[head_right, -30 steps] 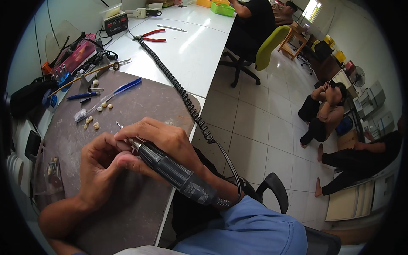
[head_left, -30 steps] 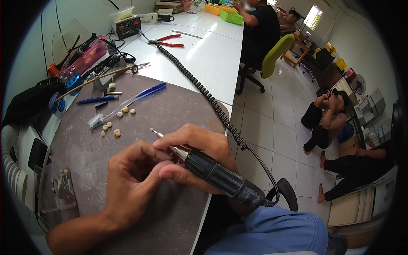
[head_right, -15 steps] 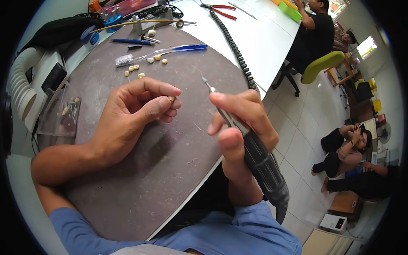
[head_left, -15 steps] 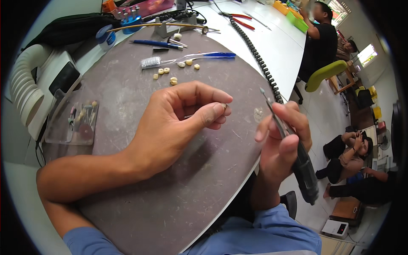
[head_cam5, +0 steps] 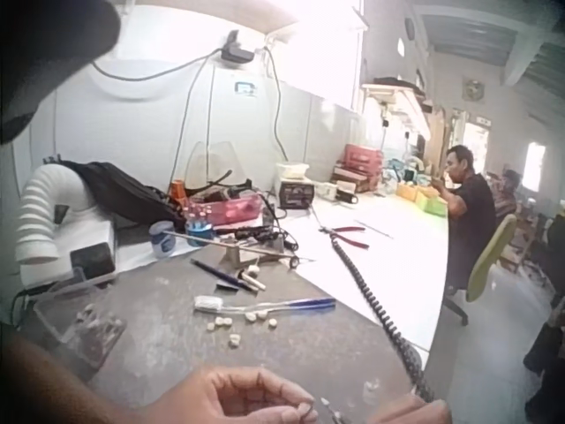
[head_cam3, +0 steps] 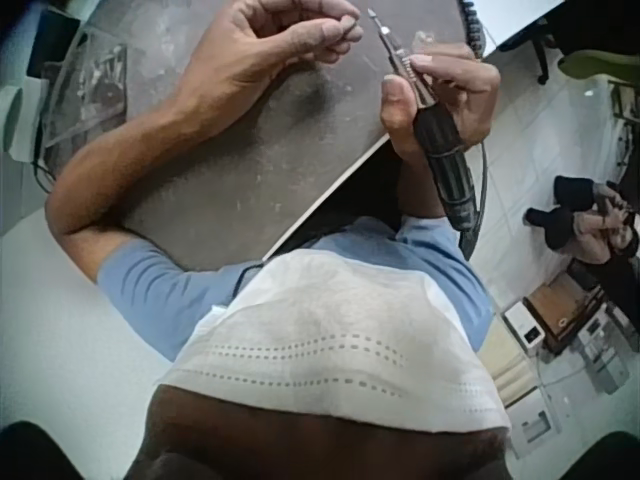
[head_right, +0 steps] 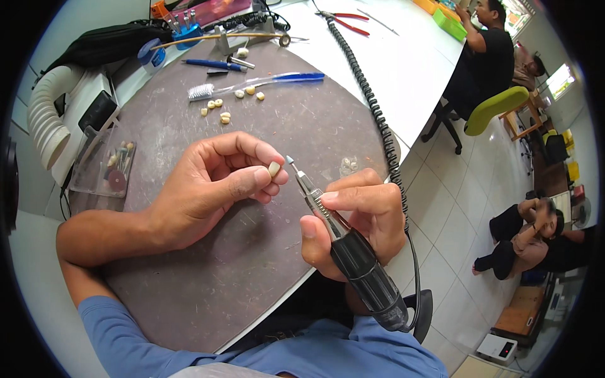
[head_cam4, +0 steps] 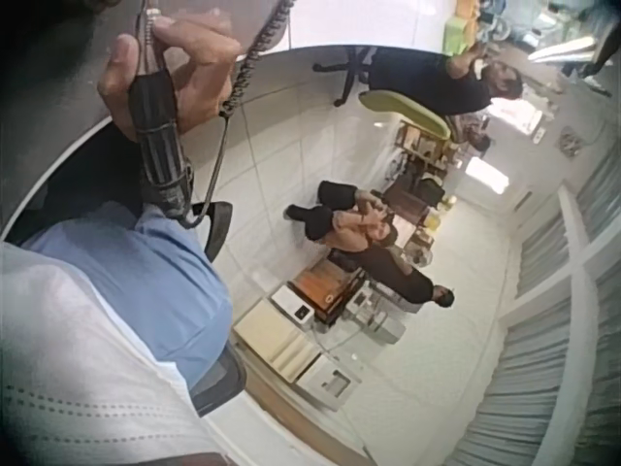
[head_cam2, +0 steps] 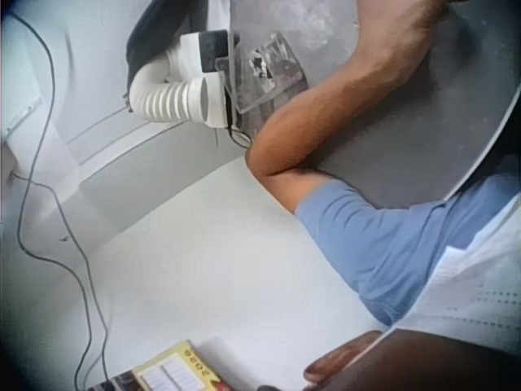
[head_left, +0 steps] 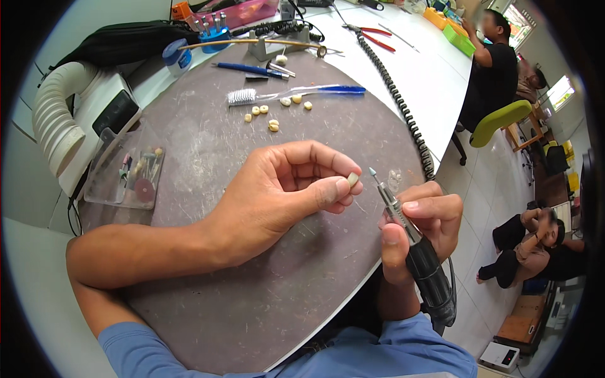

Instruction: The person shapes and grinds an artificial tooth using a handheld rotary tool.

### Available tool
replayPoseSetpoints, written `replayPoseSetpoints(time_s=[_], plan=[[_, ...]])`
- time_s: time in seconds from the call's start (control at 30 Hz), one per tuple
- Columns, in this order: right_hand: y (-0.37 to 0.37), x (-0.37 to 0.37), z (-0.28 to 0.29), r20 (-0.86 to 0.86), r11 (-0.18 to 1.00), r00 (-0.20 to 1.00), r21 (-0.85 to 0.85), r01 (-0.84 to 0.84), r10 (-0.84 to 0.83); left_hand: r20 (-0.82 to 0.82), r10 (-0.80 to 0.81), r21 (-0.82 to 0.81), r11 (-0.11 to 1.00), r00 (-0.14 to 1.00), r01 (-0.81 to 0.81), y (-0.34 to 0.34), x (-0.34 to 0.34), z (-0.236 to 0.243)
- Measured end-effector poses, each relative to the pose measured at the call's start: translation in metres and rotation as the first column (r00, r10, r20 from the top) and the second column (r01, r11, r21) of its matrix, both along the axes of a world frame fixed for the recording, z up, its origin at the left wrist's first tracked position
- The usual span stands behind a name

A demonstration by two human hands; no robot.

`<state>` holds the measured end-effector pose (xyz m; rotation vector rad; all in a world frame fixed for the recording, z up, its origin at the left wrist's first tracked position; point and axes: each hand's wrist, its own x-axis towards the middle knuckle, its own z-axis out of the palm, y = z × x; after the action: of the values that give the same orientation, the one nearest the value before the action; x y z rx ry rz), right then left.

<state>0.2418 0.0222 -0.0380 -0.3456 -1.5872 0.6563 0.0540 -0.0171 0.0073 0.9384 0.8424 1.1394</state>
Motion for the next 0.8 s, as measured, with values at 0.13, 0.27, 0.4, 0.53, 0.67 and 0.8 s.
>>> replayPoseSetpoints(time_s=[0.13,0.27,0.4,0.53,0.67,0.8], plan=[[-0.0033,-0.0042,0.0038,0.019,1.0,1.0,0.009,0.004,-0.004,0.022,-0.015,0.009,1.0,1.0,0.015,-0.0017,-0.0031,-0.0002],[-0.0041,-0.0077,-0.0014,-0.05,1.0,0.998,-0.005,0.021,-0.022,0.014,-0.027,0.005,1.0,1.0,0.026,0.0027,-0.0043,-0.0041],[-0.0021,-0.0045,0.0019,0.074,0.998,0.996,0.028,0.05,-0.052,0.021,-0.046,0.006,0.999,0.999,0.046,0.0022,-0.0063,-0.0026],[-0.0014,-0.0054,0.0,0.057,0.996,0.995,0.043,0.076,-0.078,0.021,-0.042,-0.004,0.999,0.999,0.042,0.0021,-0.0056,-0.0018],[-0.0016,-0.0052,0.0007,0.042,0.996,0.997,0.053,0.069,-0.071,0.015,-0.047,-0.013,0.999,0.999,0.047,0.0017,-0.0053,-0.0008],[-0.0001,-0.0058,-0.0013,0.053,0.995,0.996,0.072,0.064,-0.068,0.0,-0.049,-0.006,0.999,0.999,0.049,0.0017,-0.006,-0.0021]])
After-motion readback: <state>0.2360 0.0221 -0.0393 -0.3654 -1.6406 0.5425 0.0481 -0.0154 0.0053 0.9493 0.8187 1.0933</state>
